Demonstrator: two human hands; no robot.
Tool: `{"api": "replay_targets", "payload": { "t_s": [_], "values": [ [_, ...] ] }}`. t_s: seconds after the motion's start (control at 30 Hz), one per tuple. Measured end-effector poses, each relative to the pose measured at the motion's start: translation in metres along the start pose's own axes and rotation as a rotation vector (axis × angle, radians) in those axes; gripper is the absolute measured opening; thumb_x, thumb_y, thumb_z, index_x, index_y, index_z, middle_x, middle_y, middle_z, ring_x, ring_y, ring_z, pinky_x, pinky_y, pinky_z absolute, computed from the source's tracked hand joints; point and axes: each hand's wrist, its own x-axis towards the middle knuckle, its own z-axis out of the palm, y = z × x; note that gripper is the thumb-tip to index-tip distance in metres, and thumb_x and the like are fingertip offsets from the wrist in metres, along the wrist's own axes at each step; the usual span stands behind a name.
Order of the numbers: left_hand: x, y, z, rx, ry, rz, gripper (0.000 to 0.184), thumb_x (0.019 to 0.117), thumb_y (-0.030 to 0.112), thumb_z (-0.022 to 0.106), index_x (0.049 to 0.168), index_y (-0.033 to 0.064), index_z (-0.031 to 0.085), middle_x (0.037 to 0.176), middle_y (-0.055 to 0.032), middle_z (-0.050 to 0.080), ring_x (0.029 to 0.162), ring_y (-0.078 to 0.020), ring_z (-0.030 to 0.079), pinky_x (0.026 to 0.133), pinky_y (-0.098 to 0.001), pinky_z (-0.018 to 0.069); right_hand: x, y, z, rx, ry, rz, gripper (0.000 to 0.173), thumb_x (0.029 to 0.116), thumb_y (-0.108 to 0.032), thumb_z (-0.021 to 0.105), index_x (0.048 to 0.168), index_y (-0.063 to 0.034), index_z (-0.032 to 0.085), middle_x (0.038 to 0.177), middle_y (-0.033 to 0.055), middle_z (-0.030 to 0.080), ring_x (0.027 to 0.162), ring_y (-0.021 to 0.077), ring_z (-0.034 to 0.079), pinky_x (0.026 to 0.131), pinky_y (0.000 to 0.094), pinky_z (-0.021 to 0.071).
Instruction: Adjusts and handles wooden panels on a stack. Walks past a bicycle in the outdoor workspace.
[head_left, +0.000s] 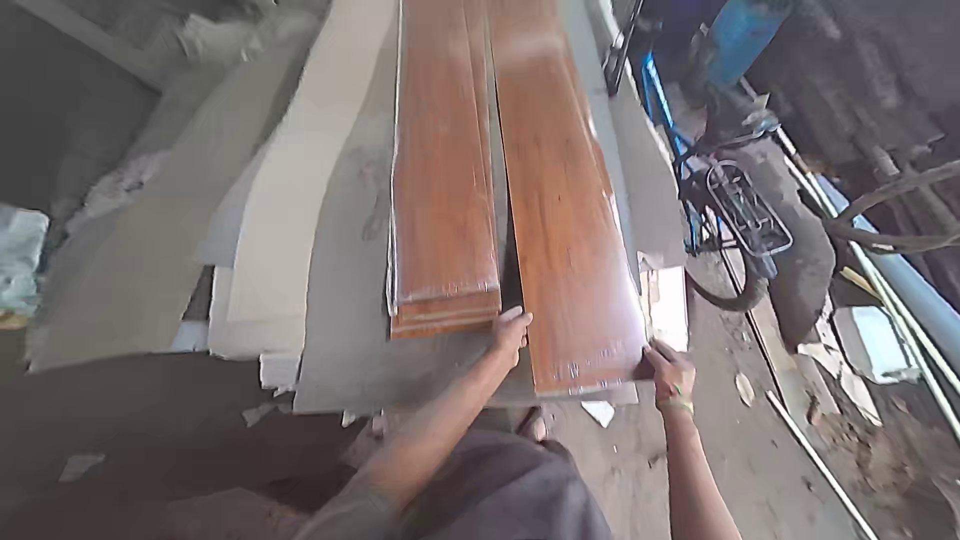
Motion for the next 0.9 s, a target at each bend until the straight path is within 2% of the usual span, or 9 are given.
{"api": "replay_targets", "payload": {
  "t_s": [0.03,0.07,0.13,0.17,0.2,0.4,0.53,0.73,0.9],
  "values": [
    [0.015,0.011,0.005,0.009,0.022,0.018,0.053,0.0956,0.018,0.073,0.144,0.004,0.055,0.102,-0.0156,0.064,0.067,-0.0164,0.051,0.058,-0.0326,0.0447,-0.001,-0.001,-0.001,0.005,0.002,0.002,0.027,0.0926,-0.012,0.074,0.117,-0.0028,0.076,0.117,0.0162,0.074,0.112,0.0276,0.07,0.103,0.0525,0.0526],
    [0.028,0.025,0.01,0.027,0.046,0.05,0.053,0.0952,0.018,0.073,0.144,0.0044,0.055,0.114,-0.0179,0.064,0.079,-0.0198,0.055,0.065,-0.0365,0.0474,-0.002,0.0,-0.001,0.017,0.007,0.001,0.026,0.0927,-0.01,0.073,0.118,-0.0021,0.075,0.118,0.0169,0.074,0.113,0.0286,0.07,0.104,0.0531,0.0521],
    [0.047,0.062,0.022,0.082,0.072,0.162,0.053,0.0939,0.015,0.074,0.142,0.0025,0.057,0.137,-0.0209,0.061,0.117,-0.0297,0.061,0.093,-0.05,0.0525,-0.003,0.0,0.001,0.092,0.04,-0.01,0.026,0.0916,-0.005,0.073,0.116,0.0004,0.075,0.116,0.0185,0.075,0.111,0.0292,0.071,0.102,0.0518,0.0533],
    [0.055,0.078,0.029,0.104,0.086,0.224,0.052,0.0929,0.013,0.074,0.141,0.0017,0.058,0.14,-0.021,0.06,0.127,-0.0316,0.058,0.102,-0.0524,0.0499,-0.004,-0.001,0.0,0.143,0.059,-0.006,0.026,0.0908,-0.003,0.072,0.116,0.0014,0.075,0.115,0.0187,0.075,0.108,0.028,0.071,0.1,0.0497,0.055],
    [0.064,0.093,0.035,0.12,0.102,0.271,0.051,0.0919,0.011,0.075,0.14,0.0009,0.059,0.14,-0.0207,0.06,0.13,-0.0315,0.057,0.107,-0.0515,0.0483,-0.007,-0.004,-0.002,0.189,0.069,0.001,0.026,0.0901,-0.002,0.072,0.116,0.0019,0.075,0.113,0.0186,0.075,0.105,0.0262,0.072,0.096,0.0473,0.0566],
    [0.123,0.161,0.051,0.129,0.09,0.335,0.05,0.0896,0.007,0.076,0.137,-0.0017,0.061,0.139,-0.0214,0.06,0.129,-0.0307,0.058,0.106,-0.0497,0.0487,-0.018,-0.049,-0.03,0.21,0.062,0.027,0.025,0.0875,-0.001,0.072,0.112,0.0014,0.076,0.107,0.0158,0.076,0.098,0.0214,0.073,0.09,0.0417,0.0592],
    [0.141,0.186,0.063,0.195,0.176,0.393,0.035,0.085,0.006,0.08,0.119,0.0013,0.071,0.118,-0.0176,0.071,0.111,-0.0277,0.067,0.097,-0.0486,0.0544,-0.019,-0.044,-0.027,0.222,0.074,0.039,0.027,0.0881,0.0,0.072,0.115,0.0037,0.075,0.108,0.0171,0.076,0.098,0.0204,0.073,0.09,0.0394,0.0592],
    [0.151,0.182,0.067,0.326,0.221,0.442,0.032,0.0882,0.013,0.078,0.119,0.0086,0.075,0.116,-0.0118,0.074,0.111,-0.0235,0.069,0.099,-0.049,0.0544,-0.018,-0.033,-0.015,0.237,0.1,0.069,0.027,0.09,-0.001,0.07,0.116,0.0042,0.074,0.111,0.018,0.075,0.102,0.0208,0.073,0.094,0.0392,0.0579],
    [0.157,0.183,0.067,0.448,0.258,0.445,0.041,0.09,0.021,0.077,0.13,0.0129,0.071,0.127,-0.0087,0.072,0.122,-0.0217,0.066,0.107,-0.0477,0.0506,-0.016,-0.02,-0.011,0.267,0.097,0.022,0.027,0.0893,-0.001,0.07,0.115,0.0054,0.074,0.109,0.0174,0.076,0.1,0.0182,0.073,0.093,0.0359,0.059]
  ]
}}
